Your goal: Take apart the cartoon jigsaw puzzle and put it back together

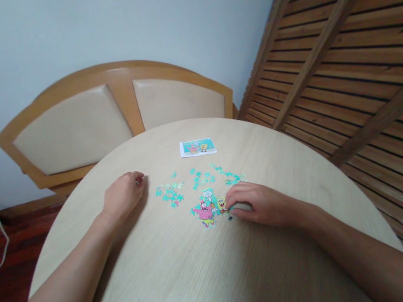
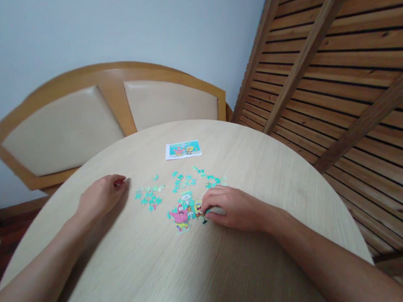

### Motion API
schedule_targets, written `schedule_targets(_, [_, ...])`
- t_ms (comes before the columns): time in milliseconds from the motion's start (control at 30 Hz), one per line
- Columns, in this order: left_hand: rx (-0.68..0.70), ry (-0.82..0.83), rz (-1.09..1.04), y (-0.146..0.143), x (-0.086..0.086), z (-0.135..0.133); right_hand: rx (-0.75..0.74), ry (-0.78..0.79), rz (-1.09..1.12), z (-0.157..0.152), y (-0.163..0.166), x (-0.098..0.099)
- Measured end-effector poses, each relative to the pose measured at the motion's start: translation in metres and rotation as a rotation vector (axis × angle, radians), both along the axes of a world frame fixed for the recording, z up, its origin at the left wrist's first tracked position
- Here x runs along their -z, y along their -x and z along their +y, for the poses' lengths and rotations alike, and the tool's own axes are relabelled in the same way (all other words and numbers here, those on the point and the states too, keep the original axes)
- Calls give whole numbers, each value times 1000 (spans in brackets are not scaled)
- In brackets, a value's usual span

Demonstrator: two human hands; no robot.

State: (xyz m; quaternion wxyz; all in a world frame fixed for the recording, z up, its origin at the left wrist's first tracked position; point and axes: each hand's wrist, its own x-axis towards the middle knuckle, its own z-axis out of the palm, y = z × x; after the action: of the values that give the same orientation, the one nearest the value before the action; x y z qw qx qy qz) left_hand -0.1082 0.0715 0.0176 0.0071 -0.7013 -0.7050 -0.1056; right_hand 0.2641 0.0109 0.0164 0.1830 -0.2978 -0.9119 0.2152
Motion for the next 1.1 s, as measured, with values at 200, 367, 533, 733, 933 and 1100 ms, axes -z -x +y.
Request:
schedule_targets(200, [-25, -26, 3, 8, 1, 1, -6, -11, 7, 0, 0, -1])
schedule_targets(367, [-97, 46, 52, 20, 3, 4, -8, -7, 10, 0, 0, -2])
schedule_targets(533, [-60, 109, 5, 28, 5, 10, -3, 1, 6, 0, -1, 0])
schedule_targets(733, [-18, 129, -119, 23, 4, 10, -9, -1, 3, 0, -1, 1])
schedule_targets(933, [60, 102, -245, 14, -2, 7, 2, -2, -6, -2, -1, -2])
schedule_targets(1100, [230, 73, -486, -12, -11, -4, 17, -25, -18, -2, 3, -3])
